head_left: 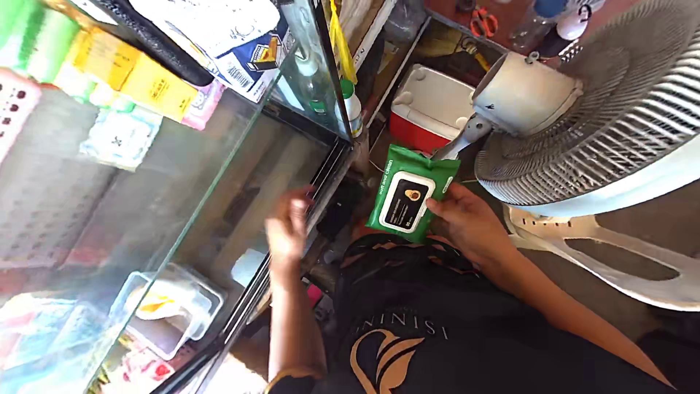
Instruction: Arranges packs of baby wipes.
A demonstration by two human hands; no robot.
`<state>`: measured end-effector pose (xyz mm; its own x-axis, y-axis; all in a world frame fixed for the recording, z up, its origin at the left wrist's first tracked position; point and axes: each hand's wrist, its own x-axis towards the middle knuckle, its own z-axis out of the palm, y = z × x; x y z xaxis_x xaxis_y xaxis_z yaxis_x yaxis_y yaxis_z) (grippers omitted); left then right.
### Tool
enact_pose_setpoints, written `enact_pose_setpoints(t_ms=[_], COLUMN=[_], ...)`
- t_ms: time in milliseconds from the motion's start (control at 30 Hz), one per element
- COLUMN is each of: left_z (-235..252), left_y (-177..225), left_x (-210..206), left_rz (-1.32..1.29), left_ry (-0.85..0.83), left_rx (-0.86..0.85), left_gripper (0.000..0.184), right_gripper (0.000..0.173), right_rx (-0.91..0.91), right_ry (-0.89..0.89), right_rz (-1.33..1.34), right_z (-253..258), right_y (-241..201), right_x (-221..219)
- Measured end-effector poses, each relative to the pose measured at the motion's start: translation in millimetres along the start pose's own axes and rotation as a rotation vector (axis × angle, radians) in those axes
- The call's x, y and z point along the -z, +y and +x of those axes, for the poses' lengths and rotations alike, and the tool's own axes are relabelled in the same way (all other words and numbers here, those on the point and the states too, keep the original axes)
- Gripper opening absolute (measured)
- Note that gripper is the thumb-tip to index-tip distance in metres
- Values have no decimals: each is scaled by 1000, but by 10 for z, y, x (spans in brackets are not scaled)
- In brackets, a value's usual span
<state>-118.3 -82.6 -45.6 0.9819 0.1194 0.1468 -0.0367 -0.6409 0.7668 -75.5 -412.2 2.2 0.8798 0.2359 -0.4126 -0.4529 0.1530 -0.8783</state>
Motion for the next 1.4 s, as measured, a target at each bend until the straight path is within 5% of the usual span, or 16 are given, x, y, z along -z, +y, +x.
enact_pose_setpoints(t_ms=[100, 200, 300, 500, 733, 1133, 1233, 1300, 1333, 1400], left_z=[-274, -369, -379, -451, 252, 1251, 1374, 1477, 1575, 1659], left_y=[479, 753, 724, 138, -815, -2096, -2269, -1867, -1272, -656], left_x=[-490, -711, -554, 456, 1498, 2075, 2006, 1823, 1777, 1618], left_rz=[-284, -442, -326, 198, 694, 530, 404, 67, -189, -118], left_ry=[-315, -373, -331, 95, 343, 428, 632, 893, 979, 1031], left_rx=[-25, 77, 161, 402, 769, 521, 391, 406, 652, 896], left_gripper=[80, 61, 55, 53, 55, 44, 41, 37, 42, 48], right_gripper=[34, 38, 41, 39, 33, 34, 34, 33, 33, 33], right_rx=[-25, -83, -94, -57, -74, -70, -70, -72, -73, -73], right_ry=[-83, -122, -139, -106, 136, 503, 527, 548, 559, 585], right_rz=[-41, -64, -121, -195, -131, -6, 7, 9, 8, 13], right_z=[-42, -56, -27, 14, -71, -281, -343, -367, -370, -367], right_y=[-58, -84, -76, 123, 429, 797, 876, 904, 910, 897], right_x=[56, 66, 59, 244, 412, 340, 403, 442, 460, 485])
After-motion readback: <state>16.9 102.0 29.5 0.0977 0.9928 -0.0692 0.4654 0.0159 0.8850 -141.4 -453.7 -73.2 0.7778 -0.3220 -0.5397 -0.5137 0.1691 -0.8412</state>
